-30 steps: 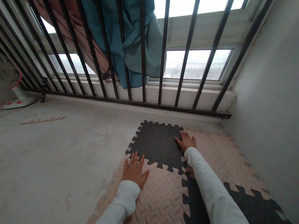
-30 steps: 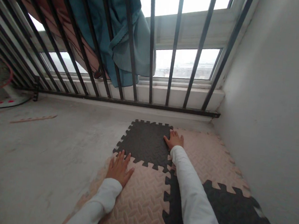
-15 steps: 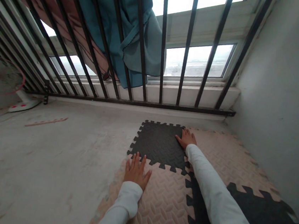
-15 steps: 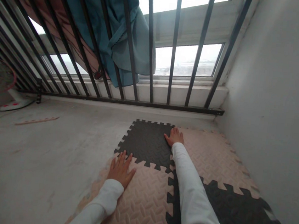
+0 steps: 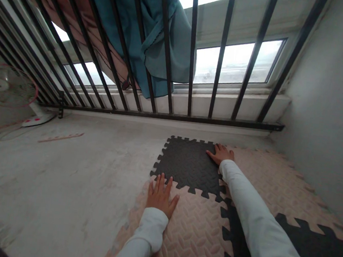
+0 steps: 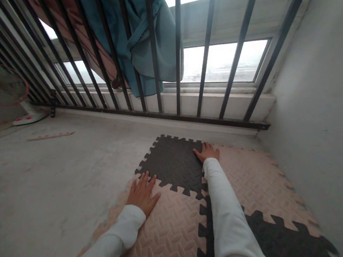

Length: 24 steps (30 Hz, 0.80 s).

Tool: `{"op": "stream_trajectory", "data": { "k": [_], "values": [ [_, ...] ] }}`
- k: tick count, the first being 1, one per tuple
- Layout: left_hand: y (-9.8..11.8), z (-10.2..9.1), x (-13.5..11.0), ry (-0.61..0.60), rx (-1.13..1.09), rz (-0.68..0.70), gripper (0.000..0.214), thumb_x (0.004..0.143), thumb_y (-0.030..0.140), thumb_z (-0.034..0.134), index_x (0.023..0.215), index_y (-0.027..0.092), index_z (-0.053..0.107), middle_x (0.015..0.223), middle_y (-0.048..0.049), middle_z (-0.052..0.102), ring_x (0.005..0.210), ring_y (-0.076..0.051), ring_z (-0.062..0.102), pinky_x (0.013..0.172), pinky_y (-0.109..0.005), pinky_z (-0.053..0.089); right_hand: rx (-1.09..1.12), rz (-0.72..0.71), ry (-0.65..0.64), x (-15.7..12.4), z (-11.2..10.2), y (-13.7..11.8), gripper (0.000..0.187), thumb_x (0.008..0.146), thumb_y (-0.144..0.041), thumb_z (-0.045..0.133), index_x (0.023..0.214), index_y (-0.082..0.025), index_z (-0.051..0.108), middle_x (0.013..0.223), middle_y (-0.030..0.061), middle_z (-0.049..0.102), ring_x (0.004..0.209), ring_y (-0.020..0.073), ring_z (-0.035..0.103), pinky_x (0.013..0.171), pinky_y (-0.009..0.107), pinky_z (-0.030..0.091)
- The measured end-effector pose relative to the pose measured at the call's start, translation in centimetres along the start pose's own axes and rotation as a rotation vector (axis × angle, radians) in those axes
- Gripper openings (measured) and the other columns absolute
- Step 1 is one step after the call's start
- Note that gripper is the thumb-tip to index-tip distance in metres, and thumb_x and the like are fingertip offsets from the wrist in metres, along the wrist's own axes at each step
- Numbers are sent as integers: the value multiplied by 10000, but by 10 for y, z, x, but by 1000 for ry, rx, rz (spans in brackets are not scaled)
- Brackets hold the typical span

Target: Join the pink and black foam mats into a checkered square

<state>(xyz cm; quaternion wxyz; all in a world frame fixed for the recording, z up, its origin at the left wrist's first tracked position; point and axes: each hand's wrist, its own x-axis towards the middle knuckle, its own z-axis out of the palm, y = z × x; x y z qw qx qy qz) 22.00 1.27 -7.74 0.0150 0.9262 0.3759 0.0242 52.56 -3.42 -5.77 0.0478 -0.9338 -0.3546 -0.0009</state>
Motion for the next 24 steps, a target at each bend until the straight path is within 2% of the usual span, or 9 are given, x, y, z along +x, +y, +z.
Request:
{"op": "stream_trajectory", "data": {
  "k": [4, 8, 14, 18, 22, 24],
  "values": [
    [0, 1, 0, 0, -2, 13, 614, 783, 540, 308, 1325, 267, 212, 1427, -87, 162, 1301, -244, 139, 1037, -493, 151, -32, 26, -7, 7, -2, -5, 694, 771, -592, 179, 1270, -134, 330, 1386, 129, 268, 1254, 267, 208, 951, 531, 220],
    [0, 4, -1, 41, -15, 11, 603, 785, 530, 312, 1323, 273, 219, 1424, -81, 186, 1301, -237, 142, 1040, -484, 144, -14, -10, -50, 15, 2, 4, 715, 743, -624, 221, 1266, -153, 343, 1350, 129, 342, 1231, 278, 266, 973, 534, 192],
    [0, 3, -1, 11, -36, 11, 607, 774, 540, 331, 1318, 286, 237, 1429, -73, 173, 1299, -254, 141, 1039, -492, 138, 4, -29, -25, 3, 11, 10, 674, 798, -545, 133, 1355, -168, 98, 1436, 75, 155, 1300, 213, 113, 1028, 492, 110],
    [1, -1, 0, 17, -52, 5, 598, 777, 542, 321, 1311, 281, 260, 1427, -80, 175, 1298, -247, 148, 1039, -488, 140, 60, -29, -18, -41, 7, 7, 653, 816, -502, 116, 1357, -142, 58, 1439, 107, 119, 1303, 205, 108, 1021, 487, 156],
    [3, -3, -1, 20, -53, -2, 582, 780, 532, 323, 1301, 277, 283, 1420, -84, 192, 1298, -233, 154, 1039, -481, 140, 22, -164, 7, -117, 7, 6, 644, 806, -524, 179, 1355, -191, 129, 1434, 101, 149, 1308, 240, 72, 1018, 516, 133],
    [3, -2, -2, 37, -43, -14, 567, 784, 517, 329, 1296, 275, 297, 1415, -76, 211, 1295, -227, 167, 1040, -471, 144, 3, -154, -14, -152, 11, 3, 667, 799, -545, 169, 1346, -164, 180, 1426, 114, 170, 1307, 240, 77, 1030, 519, 81]
  ]
}}
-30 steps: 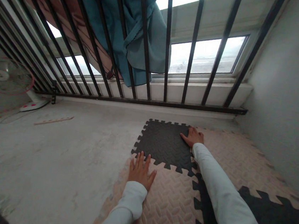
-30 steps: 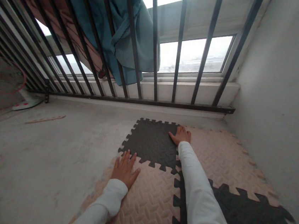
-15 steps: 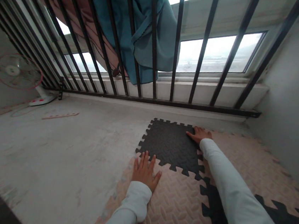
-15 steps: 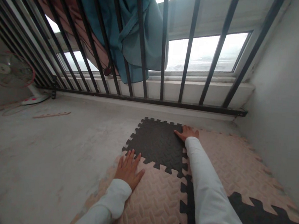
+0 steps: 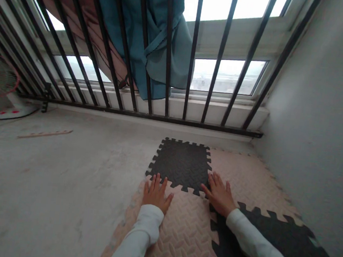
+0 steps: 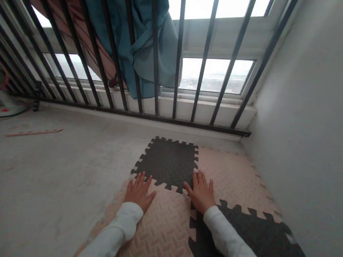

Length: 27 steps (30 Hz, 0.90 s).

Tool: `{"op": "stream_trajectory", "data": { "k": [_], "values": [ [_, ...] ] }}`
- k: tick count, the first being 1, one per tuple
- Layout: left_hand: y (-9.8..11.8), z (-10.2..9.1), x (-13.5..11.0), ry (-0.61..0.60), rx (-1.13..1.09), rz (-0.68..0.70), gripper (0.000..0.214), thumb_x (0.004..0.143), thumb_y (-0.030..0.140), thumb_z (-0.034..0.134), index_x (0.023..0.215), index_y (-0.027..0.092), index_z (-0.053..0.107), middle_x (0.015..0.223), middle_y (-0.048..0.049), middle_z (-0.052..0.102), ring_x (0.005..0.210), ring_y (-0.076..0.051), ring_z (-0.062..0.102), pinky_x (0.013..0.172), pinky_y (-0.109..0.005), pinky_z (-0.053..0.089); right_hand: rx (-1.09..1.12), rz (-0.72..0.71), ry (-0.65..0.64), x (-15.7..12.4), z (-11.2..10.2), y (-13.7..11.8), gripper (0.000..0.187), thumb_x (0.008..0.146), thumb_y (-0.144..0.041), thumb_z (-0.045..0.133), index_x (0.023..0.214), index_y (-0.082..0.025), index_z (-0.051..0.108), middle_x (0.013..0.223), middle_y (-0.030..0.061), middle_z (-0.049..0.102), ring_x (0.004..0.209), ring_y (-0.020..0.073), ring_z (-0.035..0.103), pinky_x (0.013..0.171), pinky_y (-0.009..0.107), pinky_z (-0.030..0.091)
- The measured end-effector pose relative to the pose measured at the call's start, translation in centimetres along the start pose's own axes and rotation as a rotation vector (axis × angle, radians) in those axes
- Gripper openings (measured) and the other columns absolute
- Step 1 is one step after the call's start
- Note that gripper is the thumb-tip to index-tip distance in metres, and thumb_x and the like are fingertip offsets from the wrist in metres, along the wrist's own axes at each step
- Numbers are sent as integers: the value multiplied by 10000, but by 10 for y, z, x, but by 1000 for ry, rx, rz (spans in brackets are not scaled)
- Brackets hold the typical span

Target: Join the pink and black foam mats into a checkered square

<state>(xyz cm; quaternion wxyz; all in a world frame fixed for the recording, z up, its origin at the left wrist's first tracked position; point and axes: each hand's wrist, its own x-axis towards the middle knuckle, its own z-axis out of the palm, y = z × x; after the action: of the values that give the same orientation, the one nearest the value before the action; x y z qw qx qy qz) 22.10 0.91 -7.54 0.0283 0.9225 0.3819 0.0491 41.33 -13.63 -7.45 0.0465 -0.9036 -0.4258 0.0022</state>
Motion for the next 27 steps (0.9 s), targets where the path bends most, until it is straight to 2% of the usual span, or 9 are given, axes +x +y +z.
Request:
{"op": "stream_trajectory", "data": {
  "k": [3, 6, 9, 12, 15, 17, 19, 23, 27],
  "values": [
    [-1, 0, 0, 1, 7, -1, 556, 782, 502, 342, 1290, 278, 307, 1412, -67, 219, 1291, -220, 183, 1039, -459, 153, 3, 68, -22, -24, 3, -11, 716, 787, -574, 153, 1344, -125, 184, 1428, 113, 153, 1308, 214, 80, 1050, 477, 34],
    [-1, -5, 3, -29, 10, 9, 557, 784, 497, 333, 1294, 277, 293, 1414, -73, 212, 1292, -219, 179, 1034, -463, 162, 36, 77, -86, -18, -7, -12, 714, 777, -580, 201, 1346, -148, 176, 1434, 88, 125, 1308, 205, 70, 1054, 466, 36],
    [5, -16, 2, -110, 19, -6, 540, 800, 464, 312, 1301, 269, 275, 1416, -87, 194, 1289, -240, 182, 1011, -496, 195, 130, 56, -239, -9, -27, -4, 648, 778, -530, 289, 1326, -187, 247, 1422, 69, 185, 1298, 214, 135, 1047, 455, 131],
    [13, -24, -16, -224, 31, 8, 523, 793, 418, 339, 1297, 291, 276, 1416, -87, 196, 1282, -266, 196, 976, -538, 229, 185, 88, -277, -25, -43, 7, 569, 798, -444, 302, 1306, -188, 299, 1380, 83, 301, 1267, 205, 241, 1020, 409, 239],
    [17, -25, -56, -302, -1, 90, 549, 751, 432, 410, 1280, 342, 291, 1420, -70, 192, 1284, -289, 179, 963, -560, 229, 181, 154, -226, -76, -45, 21, 607, 792, -443, 298, 1329, -166, 236, 1389, 103, 273, 1275, 210, 218, 1022, 442, 227],
    [20, -25, -92, -313, -31, 129, 561, 734, 438, 432, 1273, 362, 297, 1422, -59, 187, 1284, -301, 168, 964, -563, 224, 158, 198, -164, -120, -40, 35, 627, 778, -479, 286, 1332, -193, 224, 1408, 77, 228, 1288, 219, 166, 1028, 501, 175],
    [29, -26, -129, -320, -48, 121, 567, 726, 440, 438, 1272, 354, 308, 1418, -54, 197, 1281, -312, 170, 970, -562, 218, 149, 237, -106, -163, -34, 52, 653, 761, -507, 278, 1327, -183, 245, 1402, 85, 235, 1289, 224, 153, 1032, 511, 158],
    [71, -30, -198, -364, -108, 62, 658, 671, 476, 493, 1266, 220, 372, 1395, -92, 247, 1272, -324, 190, 1007, -503, 226, 205, 298, -32, -235, -18, 82, 666, 725, -541, 286, 1281, -181, 358, 1361, 105, 311, 1260, 244, 234, 1021, 507, 217],
    [124, -31, -247, -418, -151, 78, 720, 635, 436, 563, 1247, 97, 397, 1363, -172, 289, 1253, -325, 244, 1009, -460, 266, 277, 253, 113, -296, -8, 91, 613, 715, -562, 317, 1210, -230, 461, 1316, 92, 392, 1223, 252, 317, 998, 482, 297]
  ]
}}
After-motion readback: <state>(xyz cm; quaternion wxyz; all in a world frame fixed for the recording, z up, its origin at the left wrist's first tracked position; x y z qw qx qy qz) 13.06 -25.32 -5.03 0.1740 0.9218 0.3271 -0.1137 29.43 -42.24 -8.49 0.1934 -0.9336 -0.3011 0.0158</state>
